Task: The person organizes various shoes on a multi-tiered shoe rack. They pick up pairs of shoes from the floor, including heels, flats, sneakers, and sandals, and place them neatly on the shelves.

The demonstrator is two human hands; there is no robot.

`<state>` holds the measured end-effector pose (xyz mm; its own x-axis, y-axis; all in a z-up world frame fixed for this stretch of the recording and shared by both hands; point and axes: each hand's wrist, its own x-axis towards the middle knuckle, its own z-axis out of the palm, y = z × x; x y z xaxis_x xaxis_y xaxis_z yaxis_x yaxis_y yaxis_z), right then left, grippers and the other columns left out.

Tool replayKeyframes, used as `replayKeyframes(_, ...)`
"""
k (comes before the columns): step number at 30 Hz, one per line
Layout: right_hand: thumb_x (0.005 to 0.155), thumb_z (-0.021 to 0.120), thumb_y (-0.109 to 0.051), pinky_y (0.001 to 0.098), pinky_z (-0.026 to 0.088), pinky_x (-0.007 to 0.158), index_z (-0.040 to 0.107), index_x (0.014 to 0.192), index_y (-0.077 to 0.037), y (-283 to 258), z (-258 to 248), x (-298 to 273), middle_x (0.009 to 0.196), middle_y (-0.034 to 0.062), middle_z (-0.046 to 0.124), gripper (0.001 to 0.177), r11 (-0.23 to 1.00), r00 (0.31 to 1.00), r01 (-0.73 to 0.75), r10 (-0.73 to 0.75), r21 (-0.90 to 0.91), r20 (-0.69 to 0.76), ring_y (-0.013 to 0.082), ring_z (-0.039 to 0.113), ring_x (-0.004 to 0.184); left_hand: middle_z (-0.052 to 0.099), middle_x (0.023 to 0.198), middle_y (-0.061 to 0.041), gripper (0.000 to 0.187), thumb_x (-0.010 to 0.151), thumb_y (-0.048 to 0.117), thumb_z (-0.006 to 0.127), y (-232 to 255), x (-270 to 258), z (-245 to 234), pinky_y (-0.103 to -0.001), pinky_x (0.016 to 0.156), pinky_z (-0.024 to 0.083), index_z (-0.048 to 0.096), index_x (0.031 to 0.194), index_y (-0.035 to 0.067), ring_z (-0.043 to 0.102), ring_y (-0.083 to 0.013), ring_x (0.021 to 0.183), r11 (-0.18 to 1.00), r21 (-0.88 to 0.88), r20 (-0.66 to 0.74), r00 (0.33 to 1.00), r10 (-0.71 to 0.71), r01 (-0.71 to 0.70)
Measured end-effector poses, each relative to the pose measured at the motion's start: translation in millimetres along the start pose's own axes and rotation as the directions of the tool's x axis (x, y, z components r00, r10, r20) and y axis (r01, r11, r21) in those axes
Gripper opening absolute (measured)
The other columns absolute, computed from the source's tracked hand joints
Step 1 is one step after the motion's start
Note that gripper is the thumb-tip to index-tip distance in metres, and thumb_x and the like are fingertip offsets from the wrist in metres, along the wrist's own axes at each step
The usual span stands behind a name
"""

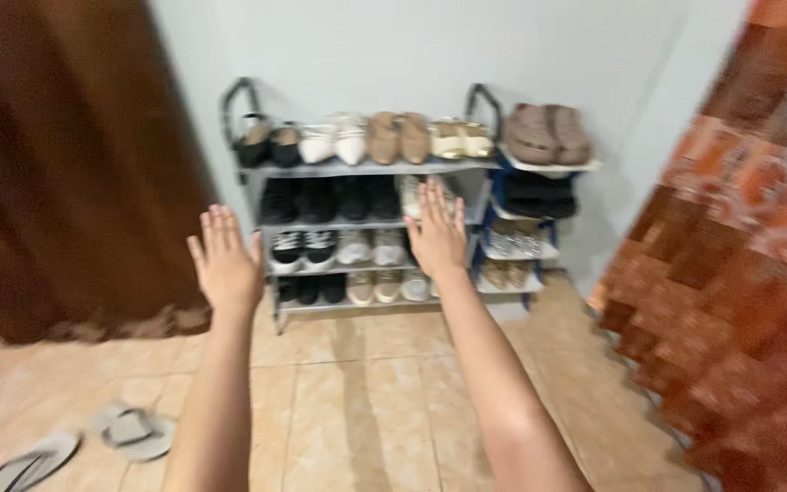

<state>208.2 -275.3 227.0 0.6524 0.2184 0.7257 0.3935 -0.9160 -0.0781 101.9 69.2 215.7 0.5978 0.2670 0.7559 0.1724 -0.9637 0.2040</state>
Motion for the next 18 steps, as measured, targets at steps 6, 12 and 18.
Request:
replayKeyframes(6,0.104,0.045,-0.047,0.0507,0.009,0.127,0.026,0.163,-0.01,-66.8,12.1,-6.4,0.169,0.0078,0.026,0.072,0.992,0.998,0.049,-0.053,0.112,0.036,0.0194,0.022,0.156,0.026,0.171,-0.01,0.072,0.108,0.05,0.035,-37.2,-15.3,-32.2,-0.05,0.127,0.012,0.027,0.163,0.005,0.019,-0.0235,0.158,0.992,0.111,-0.037,0.997,-0.064,0.067)
replayKeyframes(12,0.104,0.046,-0.047,0.0516,0.01,0.126,0.027,0.162,-0.01,-117.8,13.8,-16.7,0.17,0.0076,0.026,0.071,0.985,0.993,0.108,-0.112,0.131,0.023,0.0205,0.023,0.156,0.028,0.17,-0.01,0.07,0.109,0.049,0.035,-59.4,-22.3,-62.0,-0.05,0.127,0.013,0.027,0.163,0.005,0.02,-0.0243,0.157,0.986,0.136,-0.05,0.995,-0.086,0.092)
replayKeyframes(18,0.104,0.048,-0.047,0.0523,0.013,0.126,0.027,0.162,-0.01,-151.7,7.7,-20.9,0.169,0.009,0.027,0.072,0.972,0.989,0.135,-0.144,0.194,0.033,0.0233,0.025,0.155,0.026,0.171,-0.009,0.066,0.111,0.045,0.032,-48.6,-30.4,-69.2,-0.05,0.127,0.011,0.027,0.164,0.006,0.019,-0.0238,0.158,0.993,0.079,-0.035,0.996,-0.082,0.084)
